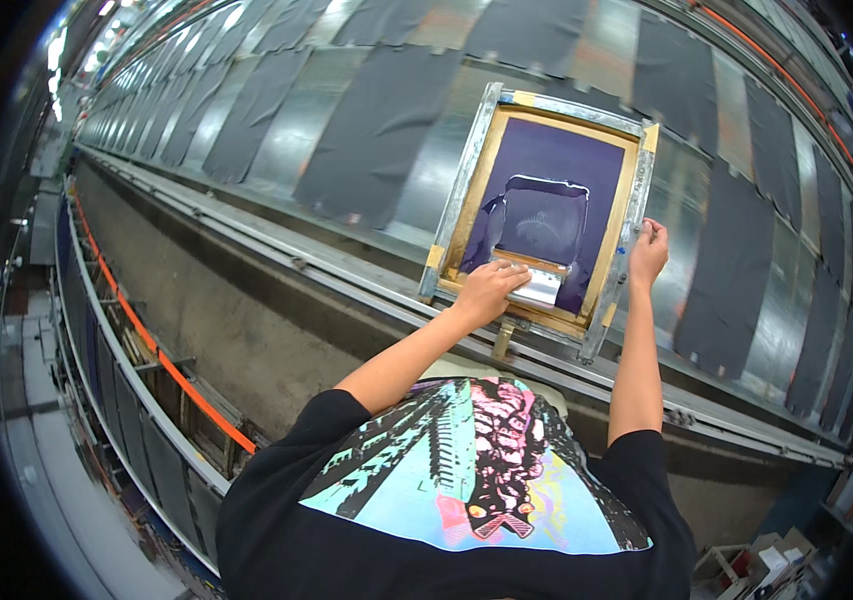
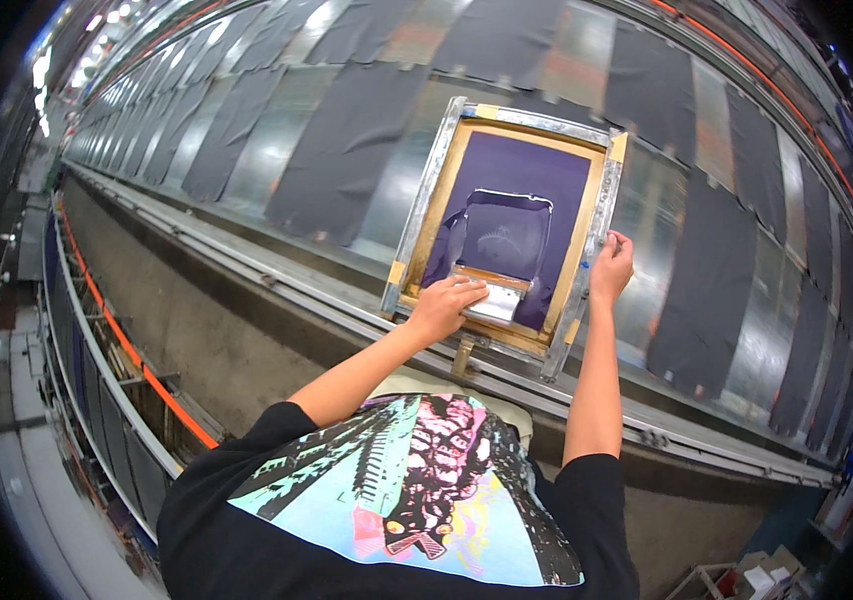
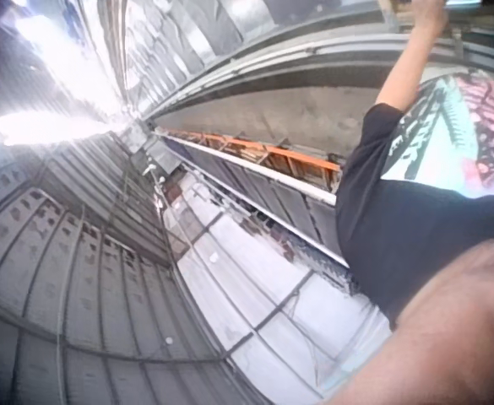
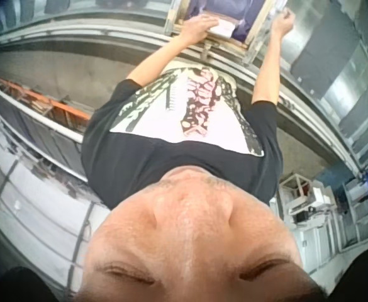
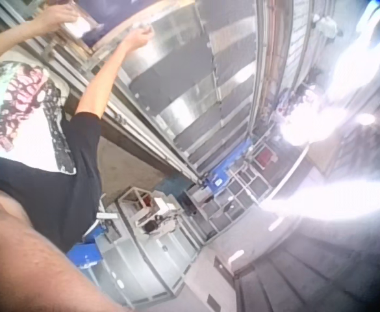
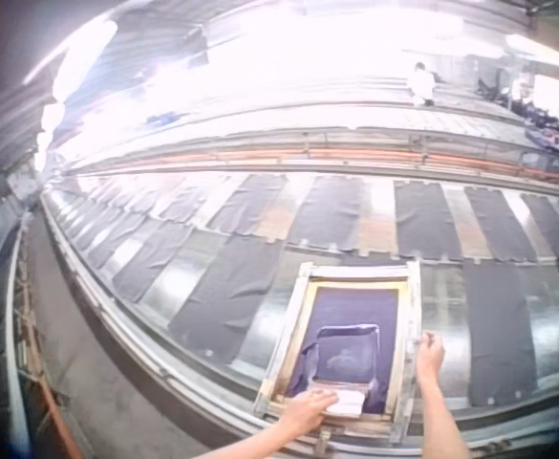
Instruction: The person uses a squeegee to pull purple ink across a screen-printing frame over a dark garment on a conveyor. After completing the pass, they lift the frame, walk to a nearby table, and pour additional ink onto the screen.
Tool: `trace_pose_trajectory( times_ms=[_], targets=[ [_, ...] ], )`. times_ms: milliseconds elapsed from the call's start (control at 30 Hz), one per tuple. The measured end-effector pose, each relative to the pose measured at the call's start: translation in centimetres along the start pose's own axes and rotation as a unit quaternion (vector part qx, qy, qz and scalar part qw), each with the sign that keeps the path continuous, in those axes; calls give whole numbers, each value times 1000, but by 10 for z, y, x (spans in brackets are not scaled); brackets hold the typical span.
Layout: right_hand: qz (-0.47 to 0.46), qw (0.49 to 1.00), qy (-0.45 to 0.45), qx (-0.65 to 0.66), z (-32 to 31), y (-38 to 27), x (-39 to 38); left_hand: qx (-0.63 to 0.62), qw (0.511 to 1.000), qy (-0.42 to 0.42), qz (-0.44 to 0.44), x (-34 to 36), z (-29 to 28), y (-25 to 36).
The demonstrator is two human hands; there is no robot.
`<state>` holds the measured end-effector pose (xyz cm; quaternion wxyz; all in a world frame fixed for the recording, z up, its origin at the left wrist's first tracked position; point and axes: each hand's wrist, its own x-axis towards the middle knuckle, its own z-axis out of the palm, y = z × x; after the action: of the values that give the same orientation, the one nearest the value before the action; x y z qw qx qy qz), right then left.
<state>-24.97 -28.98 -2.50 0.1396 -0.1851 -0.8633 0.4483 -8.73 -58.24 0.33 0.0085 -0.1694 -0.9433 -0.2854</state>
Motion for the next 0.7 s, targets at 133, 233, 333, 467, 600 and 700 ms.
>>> trace_pose_trajectory(
  times_ms=[133, 233, 333, 467, 600, 700],
  targets=[
    [-69, 997, 19, 38, 111, -68, -53, 7, 1000, 12, -20, -23, -66, -103],
    [-14, 996, -23, 82, 190, -118, -101, 5, 998, -3, -55, -47, -121, -183],
    [-6, 997, -29, 76, 262, -160, -155, 9, 998, -8, -58, -80, -176, -258],
    [29, 996, -50, 68, 325, -198, -194, 23, 997, 9, -72, -107, -216, -321],
    [34, 996, -39, 72, 358, -206, -203, 47, 996, 13, -68, -128, -234, -350],
    [36, 998, -40, 45, 369, -202, -202, 65, 996, 3, -55, -156, -235, -358]
  ],
)
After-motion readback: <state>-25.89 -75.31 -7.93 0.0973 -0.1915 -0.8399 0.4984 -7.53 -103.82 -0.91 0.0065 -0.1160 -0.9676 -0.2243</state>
